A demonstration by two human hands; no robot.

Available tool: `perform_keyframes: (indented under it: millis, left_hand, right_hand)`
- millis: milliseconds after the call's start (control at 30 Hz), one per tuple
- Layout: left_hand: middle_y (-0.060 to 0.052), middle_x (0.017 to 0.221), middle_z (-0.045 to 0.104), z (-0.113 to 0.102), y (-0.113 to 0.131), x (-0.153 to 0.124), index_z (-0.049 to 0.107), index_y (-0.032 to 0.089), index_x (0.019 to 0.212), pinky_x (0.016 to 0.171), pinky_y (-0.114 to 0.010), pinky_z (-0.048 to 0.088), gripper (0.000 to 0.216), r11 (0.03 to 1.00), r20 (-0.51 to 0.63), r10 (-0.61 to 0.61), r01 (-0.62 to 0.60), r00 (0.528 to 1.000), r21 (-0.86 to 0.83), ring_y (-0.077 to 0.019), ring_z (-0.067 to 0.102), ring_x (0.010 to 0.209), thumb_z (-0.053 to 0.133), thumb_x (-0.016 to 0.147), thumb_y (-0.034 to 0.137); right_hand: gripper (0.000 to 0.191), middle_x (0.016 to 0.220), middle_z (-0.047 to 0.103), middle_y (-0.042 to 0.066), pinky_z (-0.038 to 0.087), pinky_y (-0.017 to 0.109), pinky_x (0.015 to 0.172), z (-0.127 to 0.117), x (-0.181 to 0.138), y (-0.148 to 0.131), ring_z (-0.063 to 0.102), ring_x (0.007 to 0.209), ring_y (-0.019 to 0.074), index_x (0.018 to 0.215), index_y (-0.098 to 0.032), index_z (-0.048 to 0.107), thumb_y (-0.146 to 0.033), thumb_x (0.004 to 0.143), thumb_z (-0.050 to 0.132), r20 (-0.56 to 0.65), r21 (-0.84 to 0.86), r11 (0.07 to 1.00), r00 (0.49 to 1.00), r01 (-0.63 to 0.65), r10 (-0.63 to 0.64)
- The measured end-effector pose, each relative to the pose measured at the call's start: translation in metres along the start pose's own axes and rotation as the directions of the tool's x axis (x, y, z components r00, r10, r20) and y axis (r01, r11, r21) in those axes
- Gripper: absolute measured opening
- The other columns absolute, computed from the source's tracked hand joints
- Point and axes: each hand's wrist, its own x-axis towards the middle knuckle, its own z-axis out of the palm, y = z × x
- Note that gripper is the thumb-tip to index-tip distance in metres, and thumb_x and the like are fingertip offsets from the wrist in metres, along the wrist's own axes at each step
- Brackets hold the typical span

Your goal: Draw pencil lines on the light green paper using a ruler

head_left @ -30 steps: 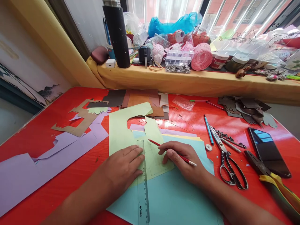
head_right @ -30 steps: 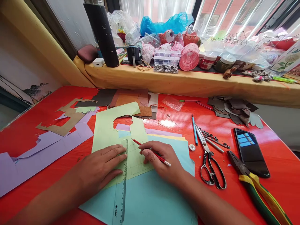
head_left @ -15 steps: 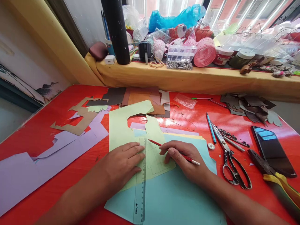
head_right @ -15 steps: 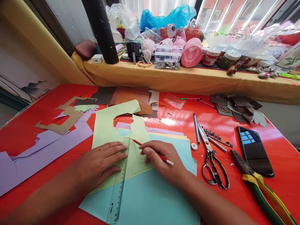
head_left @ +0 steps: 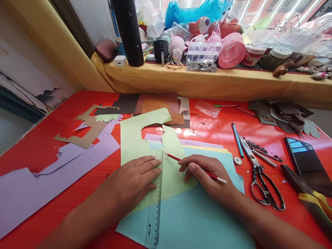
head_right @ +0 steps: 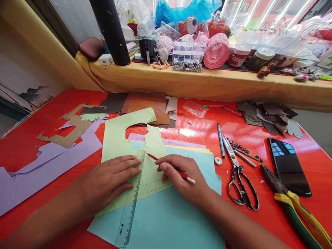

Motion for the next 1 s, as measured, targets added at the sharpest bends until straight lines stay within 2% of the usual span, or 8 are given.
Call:
perform_keyframes:
  millis: [300,533,1000]
  left_hand:
    - [-0.011,0.151,0.072,-0.0004,0.0012,0.0006,0.07,0.016,0.139,0.11,-0.051,0.065,0.03,0.999,-0.029,0.022,-0.021,0.999,0.044,-0.0333,0.07,0.139,0.064,0.11,0.021]
    - [-0.01,0.151,0.072,-0.0004,0.001,0.0014,0.071,0.017,0.14,0.111,-0.048,0.065,0.03,0.998,-0.025,0.023,-0.022,0.999,0.052,-0.0321,0.07,0.14,0.062,0.111,0.022]
    - [-0.008,0.154,0.071,0.003,-0.0009,-0.0024,0.069,0.02,0.142,0.115,-0.046,0.062,0.035,0.999,-0.028,-0.027,0.026,0.999,-0.025,-0.0294,0.065,0.146,0.064,0.108,0.015]
  right_hand:
    - [0.036,0.091,0.083,0.006,0.058,0.027,0.063,-0.0003,0.0011,-0.0002,0.078,0.068,0.0172,0.109,-0.019,0.082,-0.047,0.115,0.059,-0.002,-0.013,1.0,1.0,0.013,-0.013]
    - [0.036,0.091,0.084,0.006,0.059,0.028,0.063,-0.0005,0.0008,-0.0006,0.078,0.068,0.0175,0.109,-0.02,0.082,-0.048,0.114,0.06,-0.001,-0.01,1.0,1.0,0.002,-0.002]
    - [0.037,0.09,0.083,0.007,0.059,0.028,0.063,-0.0003,0.0011,-0.0017,0.078,0.068,0.0177,0.108,-0.019,0.082,-0.048,0.114,0.059,-0.001,-0.017,1.0,1.0,-0.001,0.001]
